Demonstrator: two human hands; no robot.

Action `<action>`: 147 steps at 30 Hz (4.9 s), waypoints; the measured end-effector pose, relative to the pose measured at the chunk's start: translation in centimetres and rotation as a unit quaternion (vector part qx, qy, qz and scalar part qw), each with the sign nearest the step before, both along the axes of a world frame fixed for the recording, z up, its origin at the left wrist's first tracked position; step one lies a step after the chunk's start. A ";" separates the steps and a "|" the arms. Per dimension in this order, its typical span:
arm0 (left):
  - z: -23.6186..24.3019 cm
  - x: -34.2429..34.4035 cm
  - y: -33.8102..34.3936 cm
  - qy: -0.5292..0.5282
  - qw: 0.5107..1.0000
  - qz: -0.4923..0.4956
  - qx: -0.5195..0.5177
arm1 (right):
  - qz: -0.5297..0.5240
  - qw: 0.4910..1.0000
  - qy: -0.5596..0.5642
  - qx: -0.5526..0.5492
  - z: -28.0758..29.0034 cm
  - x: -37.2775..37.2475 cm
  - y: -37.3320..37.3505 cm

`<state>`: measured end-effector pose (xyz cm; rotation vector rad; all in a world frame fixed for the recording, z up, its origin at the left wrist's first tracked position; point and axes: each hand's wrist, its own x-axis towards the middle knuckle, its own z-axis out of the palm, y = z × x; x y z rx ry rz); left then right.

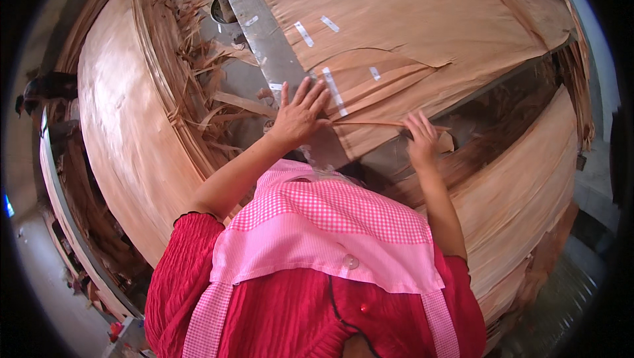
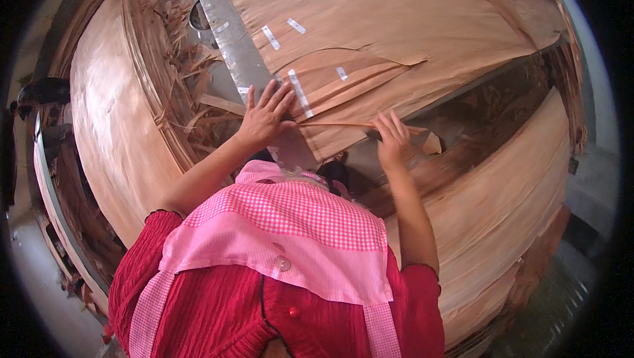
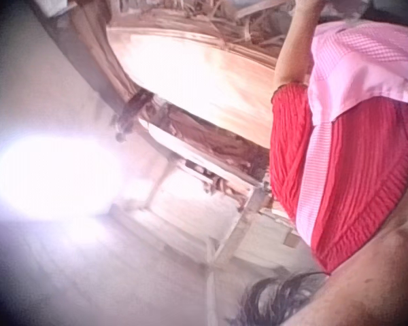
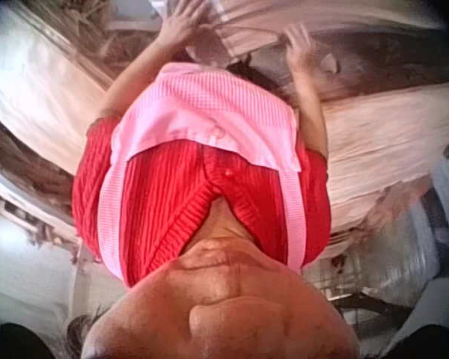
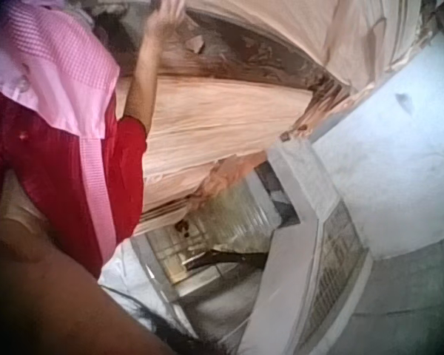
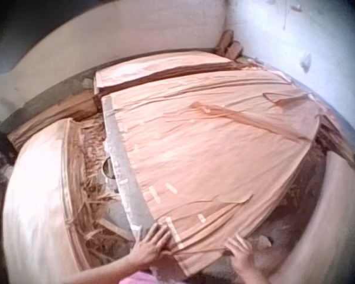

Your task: The person cuts strips of wood veneer using a utility knife while holding the material against a metal straight edge on a workshop table.

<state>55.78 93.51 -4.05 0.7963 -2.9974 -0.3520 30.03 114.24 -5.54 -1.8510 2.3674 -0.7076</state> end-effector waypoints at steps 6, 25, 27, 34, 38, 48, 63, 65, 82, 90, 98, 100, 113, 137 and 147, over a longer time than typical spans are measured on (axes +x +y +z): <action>0.6 6.0 -4.9 0.114 0.983 -0.115 0.091 | -0.297 0.949 -0.094 -0.043 2.5 4.5 5.8; -7.6 11.6 -44.0 0.237 0.882 0.382 0.145 | -0.378 0.817 -0.429 -0.076 7.1 16.7 -15.8; -8.2 10.7 -47.2 0.206 0.897 0.367 0.138 | -0.366 0.797 -0.470 -0.097 7.7 17.3 -19.1; -15.3 5.6 -55.5 0.063 0.920 0.326 0.207 | -0.300 0.804 -0.513 0.021 8.4 20.3 -27.6; -11.7 5.5 -56.5 0.174 0.892 0.336 0.246 | -0.285 0.811 -0.504 0.088 7.6 22.7 -33.8; 1.7 17.5 -46.8 0.072 0.860 -0.440 0.246 | -0.196 0.632 -0.748 0.052 6.5 28.8 -58.4; -1.5 12.1 -55.2 0.023 0.811 -0.552 0.193 | -0.361 0.800 -0.200 0.435 10.0 31.3 -36.9; -0.5 12.4 -53.5 0.026 0.784 -0.599 0.158 | -0.242 0.921 -0.296 0.079 7.1 32.5 -40.3; -2.8 11.8 -49.7 -0.034 0.852 -0.164 0.496 | -0.304 0.788 -0.531 0.071 0.7 32.6 -52.5; -8.4 4.0 -50.0 -0.068 0.963 -0.244 0.097 | -0.208 0.951 -0.076 0.216 -3.6 31.2 -51.7; -9.2 8.0 -63.5 -0.086 0.993 -0.076 0.020 | -0.126 0.951 0.073 0.273 -8.8 30.1 -52.9; -4.3 13.0 -74.1 -0.208 0.974 0.086 -0.030 | -0.141 0.961 0.027 0.238 -8.8 30.3 -52.3; -0.6 19.5 -41.5 -0.074 0.777 0.080 0.620 | -0.018 0.890 -0.452 -0.056 1.1 33.7 -40.4; -0.9 -7.4 -5.3 0.001 0.934 -0.356 -0.034 | -0.248 0.947 -0.202 -0.032 3.3 13.2 2.0; 0.4 -6.6 -3.4 0.017 0.955 -0.295 0.026 | -0.164 0.943 -0.251 0.142 0.6 3.4 9.4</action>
